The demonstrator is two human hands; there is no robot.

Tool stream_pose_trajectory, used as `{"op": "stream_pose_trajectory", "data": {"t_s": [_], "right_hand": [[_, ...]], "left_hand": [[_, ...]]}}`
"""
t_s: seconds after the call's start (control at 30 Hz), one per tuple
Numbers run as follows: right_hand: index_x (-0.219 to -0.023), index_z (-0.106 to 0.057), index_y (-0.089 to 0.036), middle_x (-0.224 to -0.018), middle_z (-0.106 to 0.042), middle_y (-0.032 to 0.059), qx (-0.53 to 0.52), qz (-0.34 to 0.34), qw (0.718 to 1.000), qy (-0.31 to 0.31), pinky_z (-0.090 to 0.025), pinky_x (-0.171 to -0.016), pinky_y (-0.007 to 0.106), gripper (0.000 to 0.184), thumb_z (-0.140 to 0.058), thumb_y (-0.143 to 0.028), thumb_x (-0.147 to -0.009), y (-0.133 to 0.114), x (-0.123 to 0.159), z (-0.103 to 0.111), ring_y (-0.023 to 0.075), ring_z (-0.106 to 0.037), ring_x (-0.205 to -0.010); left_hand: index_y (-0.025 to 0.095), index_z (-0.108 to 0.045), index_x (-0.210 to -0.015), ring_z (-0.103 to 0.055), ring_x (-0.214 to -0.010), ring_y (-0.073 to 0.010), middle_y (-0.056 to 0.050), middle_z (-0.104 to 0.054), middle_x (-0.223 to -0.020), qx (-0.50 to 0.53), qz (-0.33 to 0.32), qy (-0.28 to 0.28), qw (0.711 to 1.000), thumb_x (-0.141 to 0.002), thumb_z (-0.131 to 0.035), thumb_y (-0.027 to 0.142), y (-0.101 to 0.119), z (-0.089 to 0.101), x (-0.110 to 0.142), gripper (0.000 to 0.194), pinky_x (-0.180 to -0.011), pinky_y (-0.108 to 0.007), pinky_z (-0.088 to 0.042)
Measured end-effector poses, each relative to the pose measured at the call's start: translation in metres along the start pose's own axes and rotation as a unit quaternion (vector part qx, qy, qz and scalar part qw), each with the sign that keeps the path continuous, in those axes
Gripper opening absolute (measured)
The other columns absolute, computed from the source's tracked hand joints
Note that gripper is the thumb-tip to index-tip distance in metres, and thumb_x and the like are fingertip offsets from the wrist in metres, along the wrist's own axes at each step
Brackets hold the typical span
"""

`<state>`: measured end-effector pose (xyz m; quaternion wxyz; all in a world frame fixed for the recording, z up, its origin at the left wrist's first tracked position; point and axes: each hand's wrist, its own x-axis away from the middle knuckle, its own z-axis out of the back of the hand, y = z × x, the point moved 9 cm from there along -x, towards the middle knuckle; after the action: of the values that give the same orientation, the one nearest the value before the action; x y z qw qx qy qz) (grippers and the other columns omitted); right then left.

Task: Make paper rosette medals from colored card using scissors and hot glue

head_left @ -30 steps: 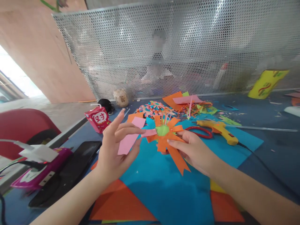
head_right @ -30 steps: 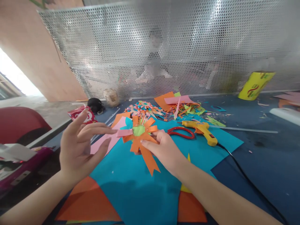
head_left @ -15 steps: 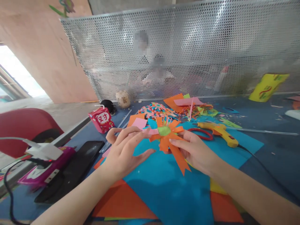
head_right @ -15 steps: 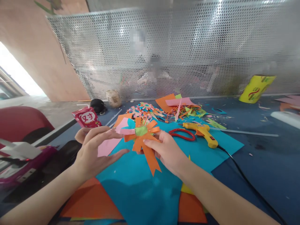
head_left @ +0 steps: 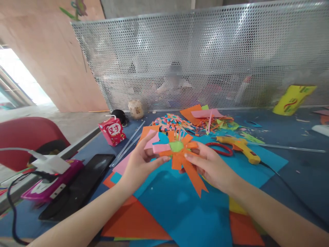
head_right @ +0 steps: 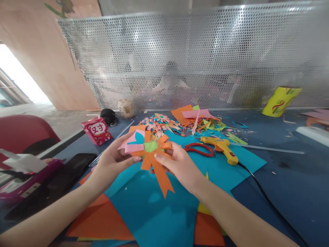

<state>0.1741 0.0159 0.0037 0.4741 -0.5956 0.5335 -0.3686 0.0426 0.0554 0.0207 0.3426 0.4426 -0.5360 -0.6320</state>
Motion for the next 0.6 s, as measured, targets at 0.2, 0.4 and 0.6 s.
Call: {"op": "stream_pose_trajectory", "data": {"t_s": [0.2,0.4,0.6], "right_hand": [[-0.124,-0.038,-0.029,-0.122,-0.048,0.0040,0.271,0.110,0.949,0.114,-0.042,-0.088,0.033,0.040,-0.041,-0.027,-0.085,-0.025,0.001,0.025,0.0177,-0.051,-0.103],[-0.134,-0.024,-0.029,-0.139,-0.025,0.0041,0.546,0.268,0.794,-0.016,-0.027,-0.100,0.041,0.056,-0.046,-0.029,-0.083,-0.033,0.010,-0.010,0.0230,-0.023,-0.126],[-0.112,-0.055,-0.024,-0.124,-0.047,0.0065,0.623,0.366,0.690,0.038,-0.032,-0.094,0.044,0.030,-0.044,-0.028,-0.084,-0.047,0.020,-0.012,0.0242,-0.038,-0.114]], "left_hand": [[0.016,-0.036,-0.126,-0.062,-0.060,-0.0128,0.005,-0.062,-0.055,0.085,0.025,0.037,0.995,-0.063,-0.070,0.019,-0.001,0.009,-0.002,0.071,-0.065,-0.025,-0.048],[0.015,-0.032,-0.127,-0.061,-0.058,-0.0118,0.003,-0.065,-0.057,0.116,0.015,0.007,0.993,-0.062,-0.071,0.017,0.001,0.004,-0.002,0.076,-0.064,-0.024,-0.047],[0.013,-0.022,-0.132,-0.061,-0.055,-0.0135,0.003,-0.064,-0.054,0.069,0.050,-0.001,0.996,-0.059,-0.072,0.020,-0.006,0.002,0.000,0.089,-0.060,-0.025,-0.047]]}}
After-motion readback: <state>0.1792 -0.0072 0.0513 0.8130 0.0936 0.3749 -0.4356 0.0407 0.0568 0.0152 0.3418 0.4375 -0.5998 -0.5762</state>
